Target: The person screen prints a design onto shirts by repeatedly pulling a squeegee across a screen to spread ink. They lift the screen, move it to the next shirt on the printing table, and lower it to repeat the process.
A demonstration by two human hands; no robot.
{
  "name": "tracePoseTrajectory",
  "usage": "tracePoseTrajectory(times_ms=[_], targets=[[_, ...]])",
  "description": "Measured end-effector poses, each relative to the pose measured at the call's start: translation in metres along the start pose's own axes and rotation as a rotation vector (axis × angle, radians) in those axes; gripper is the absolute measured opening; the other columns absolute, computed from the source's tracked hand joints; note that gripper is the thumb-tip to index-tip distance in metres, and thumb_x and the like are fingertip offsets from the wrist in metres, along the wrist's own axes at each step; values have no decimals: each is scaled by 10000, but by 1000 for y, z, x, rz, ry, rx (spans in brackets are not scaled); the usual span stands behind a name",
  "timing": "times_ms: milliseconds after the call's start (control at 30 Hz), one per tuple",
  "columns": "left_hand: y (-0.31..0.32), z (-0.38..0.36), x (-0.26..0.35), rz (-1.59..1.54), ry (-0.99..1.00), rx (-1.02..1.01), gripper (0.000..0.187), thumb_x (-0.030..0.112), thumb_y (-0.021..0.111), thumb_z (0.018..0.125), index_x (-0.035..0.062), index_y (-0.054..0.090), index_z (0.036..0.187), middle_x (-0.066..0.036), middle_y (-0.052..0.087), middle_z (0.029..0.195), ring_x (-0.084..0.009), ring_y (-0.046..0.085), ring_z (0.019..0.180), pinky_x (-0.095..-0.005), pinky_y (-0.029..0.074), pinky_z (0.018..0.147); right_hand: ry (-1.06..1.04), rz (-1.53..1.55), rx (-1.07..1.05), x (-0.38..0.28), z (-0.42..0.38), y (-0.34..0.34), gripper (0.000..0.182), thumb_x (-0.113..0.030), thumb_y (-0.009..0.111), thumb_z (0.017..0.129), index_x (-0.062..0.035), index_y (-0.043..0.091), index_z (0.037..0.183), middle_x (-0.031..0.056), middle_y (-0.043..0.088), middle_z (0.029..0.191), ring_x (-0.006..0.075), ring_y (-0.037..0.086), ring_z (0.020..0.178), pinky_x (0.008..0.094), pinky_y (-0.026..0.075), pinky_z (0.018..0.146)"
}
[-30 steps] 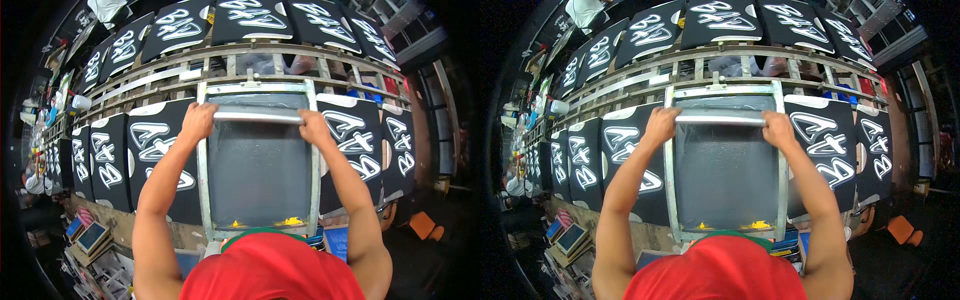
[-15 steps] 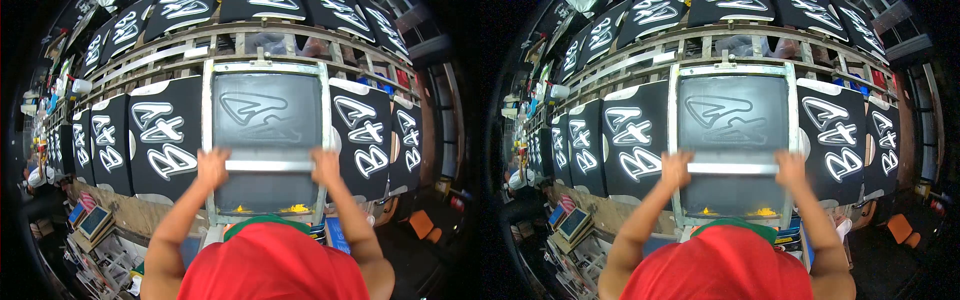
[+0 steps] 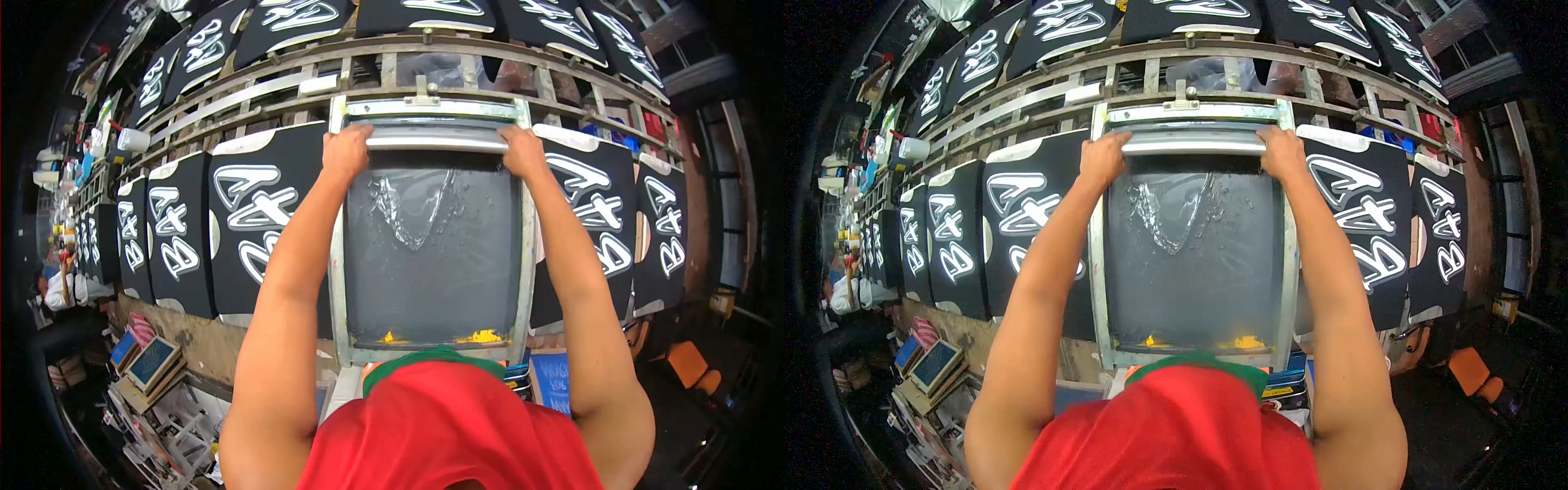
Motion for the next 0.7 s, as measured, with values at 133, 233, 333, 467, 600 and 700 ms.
tracePoseTrajectory(times_ms=[133, 233, 333, 467, 600, 700], targets=[[-11, -15, 11, 79, -95, -102, 498, 72, 659, 773, 210, 695, 1249, -29, 707, 1203, -261, 704, 1023, -540, 464, 894, 96, -100, -190, -12, -17, -15, 488, -47, 629, 722, -129, 717, 1195, 69, 699, 1219, 359, 633, 1134, 507, 513, 929], [-14, -116, 36, 97, -36, -239, 465, 68, 648, 719, 176, 719, 1166, -56, 717, 1088, -254, 703, 938, -558, 445, 888, 91, -85, -385, -32, -127, -12, 548, -28, 638, 705, -132, 694, 1239, 101, 688, 1231, 355, 634, 1136, 574, 387, 1102], [-12, -253, 68, 30, 8, -307, 503, 91, 661, 716, 180, 692, 1210, -42, 695, 1209, -201, 662, 1063, -530, 406, 904, 63, -38, -440, -71, -265, -26, 539, -64, 681, 707, -122, 685, 1243, 88, 685, 1266, 323, 605, 1197, 536, 365, 1116], [-21, -352, 92, -98, 32, -412, 404, 79, 680, 689, 183, 747, 1074, -35, 740, 1030, -209, 687, 906, -493, 379, 882, 17, 21, -513, -89, -359, -31, 479, -109, 677, 709, -130, 715, 1185, 126, 717, 1152, 336, 625, 1151, 526, 392, 1091], [-43, -261, 68, -34, -28, -293, 298, 42, 648, 712, 164, 708, 978, -80, 715, 941, -272, 679, 852, -477, 394, 872, 71, 65, -395, -75, -272, -45, 449, -64, 690, 679, -123, 728, 1124, 141, 724, 1071, 365, 641, 1063, 509, 439, 1015], [-71, -135, 40, -1, 63, 22, 269, 21, 657, 730, 121, 705, 974, -108, 725, 898, -307, 671, 905, -462, 448, 847, -76, 35, -11, -55, -139, -66, 264, -30, 687, 679, -61, 750, 934, 189, 717, 952, 421, 657, 925, 495, 524, 858]])
Point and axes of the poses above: each hand's wrist, its own z-axis towards the middle knuckle, its own y-axis out of the palm, x = y × z, the point moved 4 cm from there along z, towards the middle knuckle
